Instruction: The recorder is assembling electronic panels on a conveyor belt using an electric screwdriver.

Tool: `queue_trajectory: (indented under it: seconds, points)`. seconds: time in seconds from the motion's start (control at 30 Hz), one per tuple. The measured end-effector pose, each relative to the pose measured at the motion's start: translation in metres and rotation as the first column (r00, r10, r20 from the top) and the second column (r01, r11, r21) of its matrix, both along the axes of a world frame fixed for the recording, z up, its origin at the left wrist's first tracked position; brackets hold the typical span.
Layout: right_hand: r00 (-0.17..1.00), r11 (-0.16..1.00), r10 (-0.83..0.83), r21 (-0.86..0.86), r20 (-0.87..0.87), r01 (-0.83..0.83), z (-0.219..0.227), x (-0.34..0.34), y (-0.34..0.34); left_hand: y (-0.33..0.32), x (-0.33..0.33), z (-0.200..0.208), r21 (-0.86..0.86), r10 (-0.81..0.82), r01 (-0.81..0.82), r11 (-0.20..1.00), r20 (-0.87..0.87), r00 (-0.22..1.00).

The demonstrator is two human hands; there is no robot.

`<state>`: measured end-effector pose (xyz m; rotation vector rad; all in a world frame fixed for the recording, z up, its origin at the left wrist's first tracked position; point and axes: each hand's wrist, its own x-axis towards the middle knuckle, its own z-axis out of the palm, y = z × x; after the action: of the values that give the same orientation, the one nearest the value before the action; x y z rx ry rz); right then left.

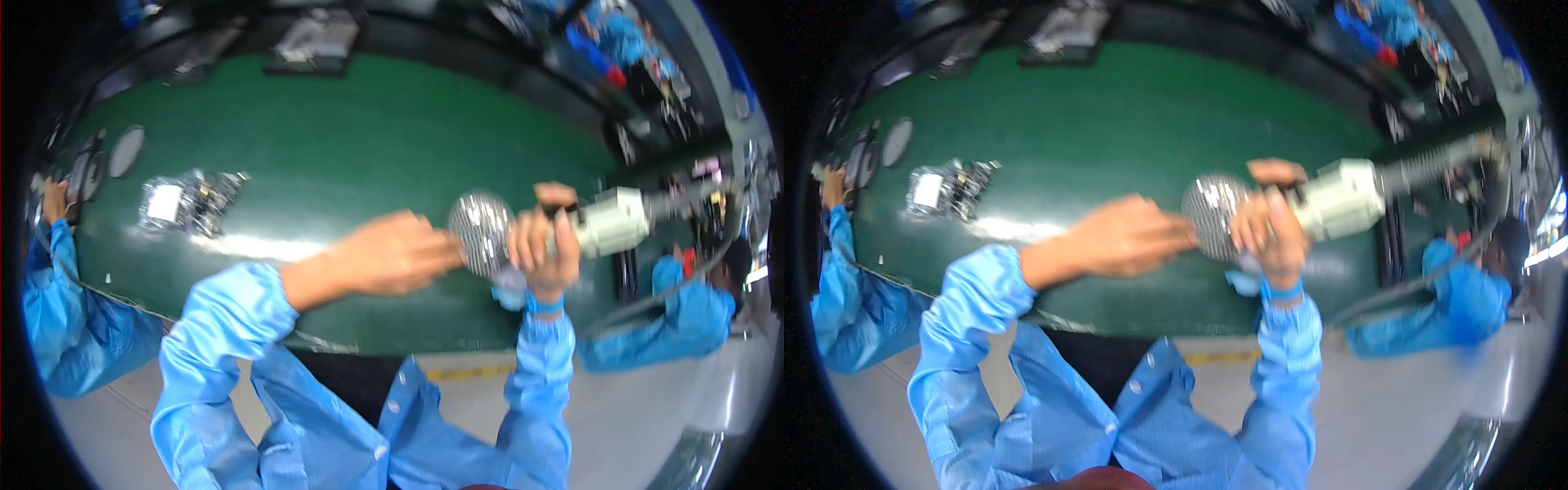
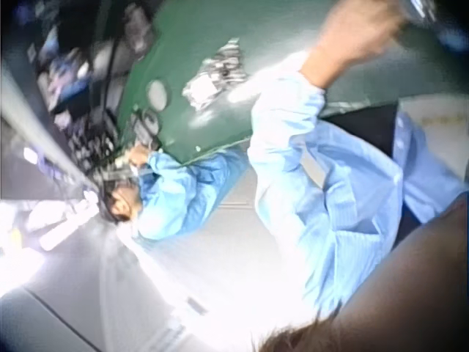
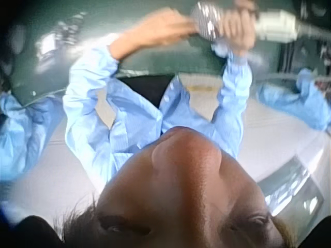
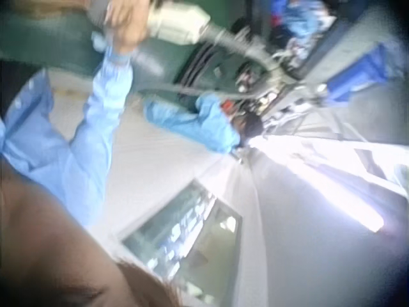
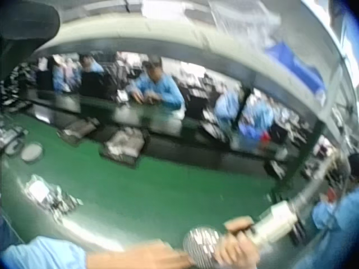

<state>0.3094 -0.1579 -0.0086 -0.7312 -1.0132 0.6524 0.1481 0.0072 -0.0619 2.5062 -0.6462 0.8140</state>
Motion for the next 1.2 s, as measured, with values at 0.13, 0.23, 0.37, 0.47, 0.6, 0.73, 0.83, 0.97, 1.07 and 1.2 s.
queue_trajectory:
  seconds: [0.13,0.23,0.37,0.47,0.6,0.73,0.83,0.97,1.07,1.2]
  points:
    - [0.992,0.992,-0.120,-0.041,-0.035,0.119,0.010,-0.009,0.003,-0.008,-0.006,0.008,0.041,-0.080,0.085,0.996,-0.113,0.990]
    - [0.988,0.983,-0.151,-0.106,-0.023,0.148,0.017,-0.012,0.016,0.004,-0.012,0.013,0.080,-0.082,0.092,0.993,-0.120,0.989]
    - [0.988,0.982,-0.153,-0.114,-0.028,0.149,0.021,-0.018,0.032,0.029,-0.020,0.013,0.094,-0.057,0.065,0.993,-0.089,0.994]
    - [0.991,0.984,-0.131,-0.128,-0.029,0.127,0.025,-0.025,0.042,0.041,-0.027,0.018,0.056,-0.018,0.021,0.998,-0.059,0.998]
    - [0.993,0.982,-0.115,-0.153,-0.023,0.110,0.031,-0.036,0.056,0.055,-0.033,0.027,0.085,0.030,-0.022,0.996,-0.093,0.995]
    - [0.990,0.978,-0.136,-0.168,-0.043,0.127,0.035,-0.043,0.069,0.061,-0.048,0.033,0.111,0.127,-0.122,0.986,-0.042,0.991]
    - [0.987,0.974,-0.160,-0.166,-0.032,0.152,0.035,-0.042,0.074,0.064,-0.058,0.038,0.070,0.185,-0.184,0.980,-0.019,0.982]
    - [0.974,0.961,-0.227,-0.163,0.008,0.225,0.040,-0.048,0.082,0.070,-0.070,0.034,-0.033,0.246,-0.247,0.968,-0.037,0.969]
    - [0.968,0.951,-0.250,-0.185,0.021,0.250,0.043,-0.058,0.093,0.070,-0.068,0.037,-0.090,0.353,-0.348,0.933,0.045,0.935]
    - [0.981,0.962,-0.193,-0.194,0.021,0.193,0.051,-0.079,0.112,0.076,-0.066,0.039,-0.285,0.512,-0.464,0.839,0.123,0.850]
